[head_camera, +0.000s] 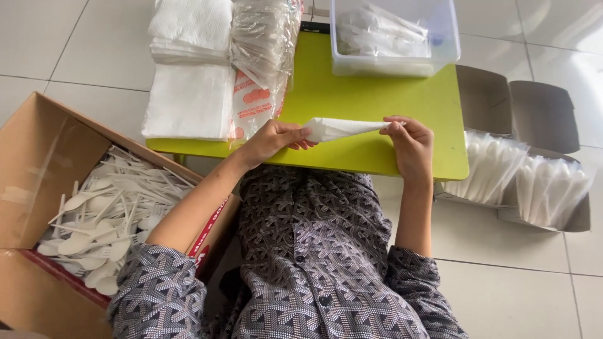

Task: The person is wrapping individual plastic spoons in paper napkins and placing them into a container.

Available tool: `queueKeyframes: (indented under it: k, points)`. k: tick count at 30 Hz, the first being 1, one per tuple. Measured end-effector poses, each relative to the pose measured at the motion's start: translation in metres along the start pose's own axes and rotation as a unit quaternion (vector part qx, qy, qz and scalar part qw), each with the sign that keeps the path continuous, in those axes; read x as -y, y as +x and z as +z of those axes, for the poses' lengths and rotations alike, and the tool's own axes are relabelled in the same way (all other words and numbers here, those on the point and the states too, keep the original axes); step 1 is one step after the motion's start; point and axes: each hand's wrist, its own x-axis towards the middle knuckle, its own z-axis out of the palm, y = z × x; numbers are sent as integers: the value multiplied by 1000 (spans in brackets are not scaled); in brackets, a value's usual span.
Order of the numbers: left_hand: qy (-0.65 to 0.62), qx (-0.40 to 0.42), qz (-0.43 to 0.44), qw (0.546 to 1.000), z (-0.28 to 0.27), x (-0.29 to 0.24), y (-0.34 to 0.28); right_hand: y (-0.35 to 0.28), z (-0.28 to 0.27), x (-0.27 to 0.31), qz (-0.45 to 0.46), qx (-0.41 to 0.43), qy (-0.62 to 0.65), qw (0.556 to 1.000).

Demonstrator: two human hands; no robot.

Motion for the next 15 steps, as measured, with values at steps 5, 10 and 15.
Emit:
queueKeyframes:
  k: [5, 10, 15]
  points:
    - [-37, 10, -32, 999, -2, -4, -5, -3, 4, 6, 0, 12, -19, 1000]
    - [-96, 30, -59, 993, -6, -1, -4, -7, 14, 22, 27, 25, -42, 998]
    - [-157, 21, -57, 986, -18, 24, 9, -9, 27, 37, 44, 50, -124, 990]
